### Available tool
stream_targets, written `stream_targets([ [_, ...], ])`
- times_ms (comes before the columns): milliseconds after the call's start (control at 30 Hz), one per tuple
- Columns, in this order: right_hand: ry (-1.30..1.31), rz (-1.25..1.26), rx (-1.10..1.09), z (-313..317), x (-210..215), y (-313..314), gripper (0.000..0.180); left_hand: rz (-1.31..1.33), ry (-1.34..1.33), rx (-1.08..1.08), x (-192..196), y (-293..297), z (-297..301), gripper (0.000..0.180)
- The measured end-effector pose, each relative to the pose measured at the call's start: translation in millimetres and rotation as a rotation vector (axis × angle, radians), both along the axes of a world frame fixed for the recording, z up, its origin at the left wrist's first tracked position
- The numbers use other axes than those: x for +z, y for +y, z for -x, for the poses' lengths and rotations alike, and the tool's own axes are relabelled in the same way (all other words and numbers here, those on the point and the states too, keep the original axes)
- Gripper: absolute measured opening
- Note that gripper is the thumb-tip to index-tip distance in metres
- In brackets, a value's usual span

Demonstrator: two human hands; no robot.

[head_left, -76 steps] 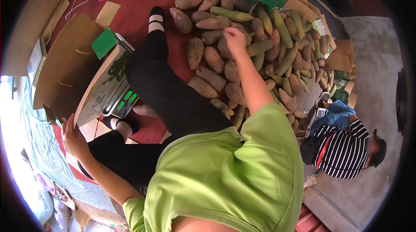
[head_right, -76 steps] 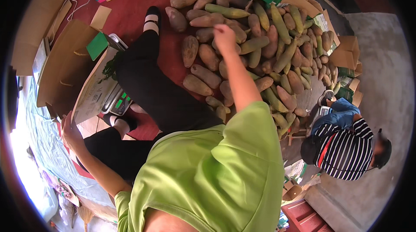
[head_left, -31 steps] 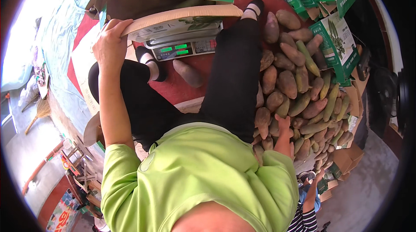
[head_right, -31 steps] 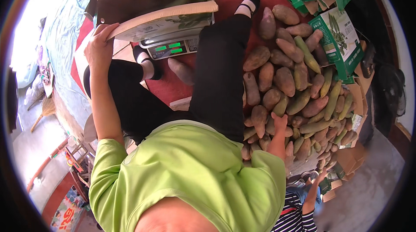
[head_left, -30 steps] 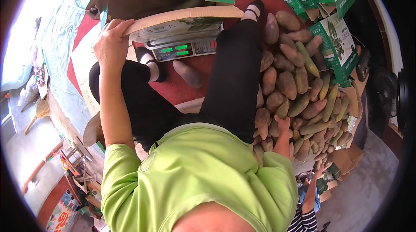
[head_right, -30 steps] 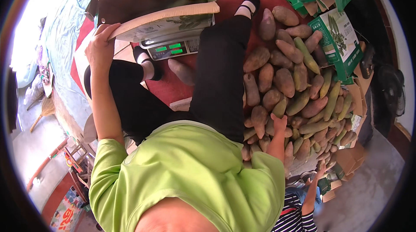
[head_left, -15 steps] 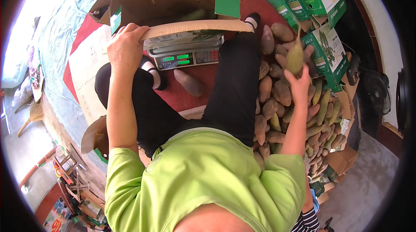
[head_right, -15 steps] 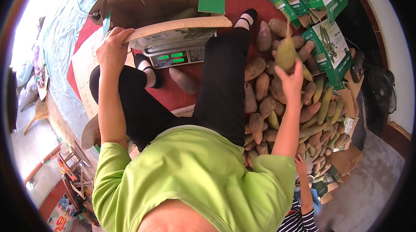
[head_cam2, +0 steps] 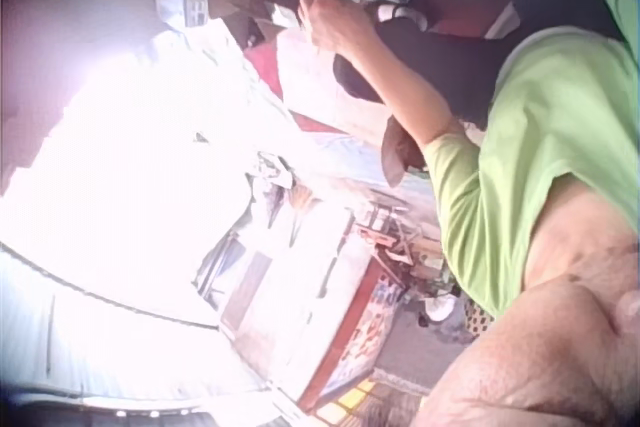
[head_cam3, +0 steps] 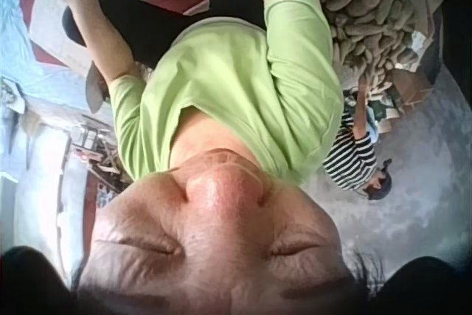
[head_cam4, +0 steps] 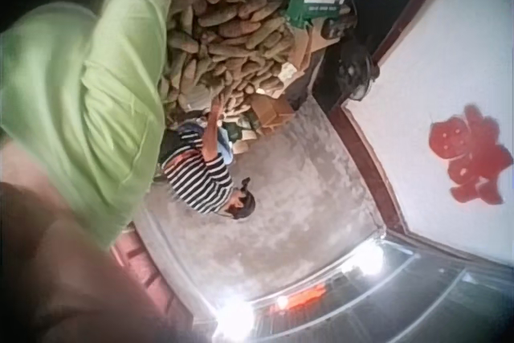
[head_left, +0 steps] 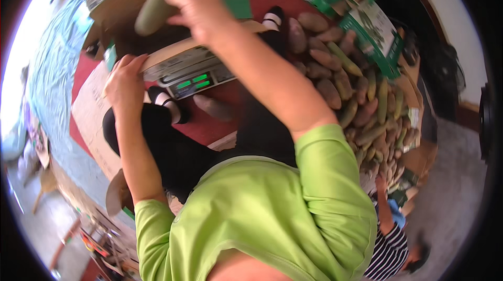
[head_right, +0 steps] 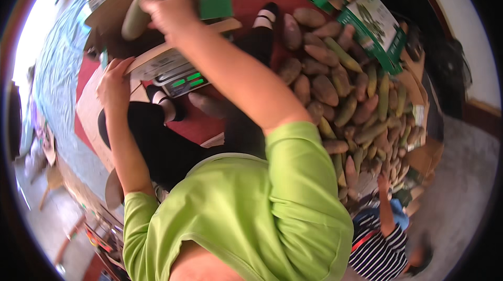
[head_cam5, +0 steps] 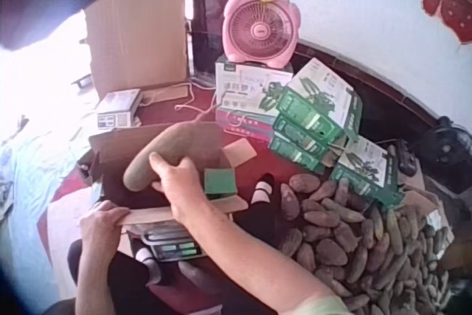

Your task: Sorting root vegetables from a pile and weighing them on a scale before placing them into boxes.

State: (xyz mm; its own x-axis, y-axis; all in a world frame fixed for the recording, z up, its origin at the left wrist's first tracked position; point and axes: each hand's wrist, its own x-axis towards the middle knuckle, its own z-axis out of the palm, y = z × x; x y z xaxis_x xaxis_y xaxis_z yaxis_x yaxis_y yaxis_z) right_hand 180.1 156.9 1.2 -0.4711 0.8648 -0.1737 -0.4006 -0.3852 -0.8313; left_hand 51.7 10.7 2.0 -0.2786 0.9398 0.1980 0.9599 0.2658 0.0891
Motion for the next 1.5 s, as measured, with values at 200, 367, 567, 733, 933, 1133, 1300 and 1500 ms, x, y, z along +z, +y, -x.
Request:
stream_targets([
  [200, 0.051, -0.132, 0.135, -37, 11, -27, 0.04, 0.022, -0.051, -0.009, -5, -1, 6, 0.035],
  [367, -0.179, -0.329, -0.158, -135, -14, -23, 0.027, -0.002, -0.046, -0.104, -11, 7, 7, 0.03],
  [567, -0.554, -0.042, -0.573, -288, -106, -46, 0.02, -0.067, -0.007, -0.123, -17, 2, 18, 0.026],
  [733, -1.0, 0.308, -0.673, -425, -228, -101, 0.039, -0.071, -0.059, -0.1, -15, -3, 17, 0.028],
  [933, -1.299, 0.671, -0.682, -520, -288, -165, 0.064, -0.06, -0.075, -0.087, -22, -3, 21, 0.029],
  [1133, -1.178, 0.823, -0.829, -542, -297, -180, 0.091, -0.054, -0.063, -0.058, -25, 2, 15, 0.031],
  [1300, -0.995, 0.913, -0.879, -533, -302, -163, 0.101, -0.048, -0.022, -0.019, -25, 0, 12, 0.032],
  [1500, -0.923, 1.041, -0.982, -563, -330, -153, 0.081, -0.058, -0.024, -0.057, -29, 2, 16, 0.033],
])
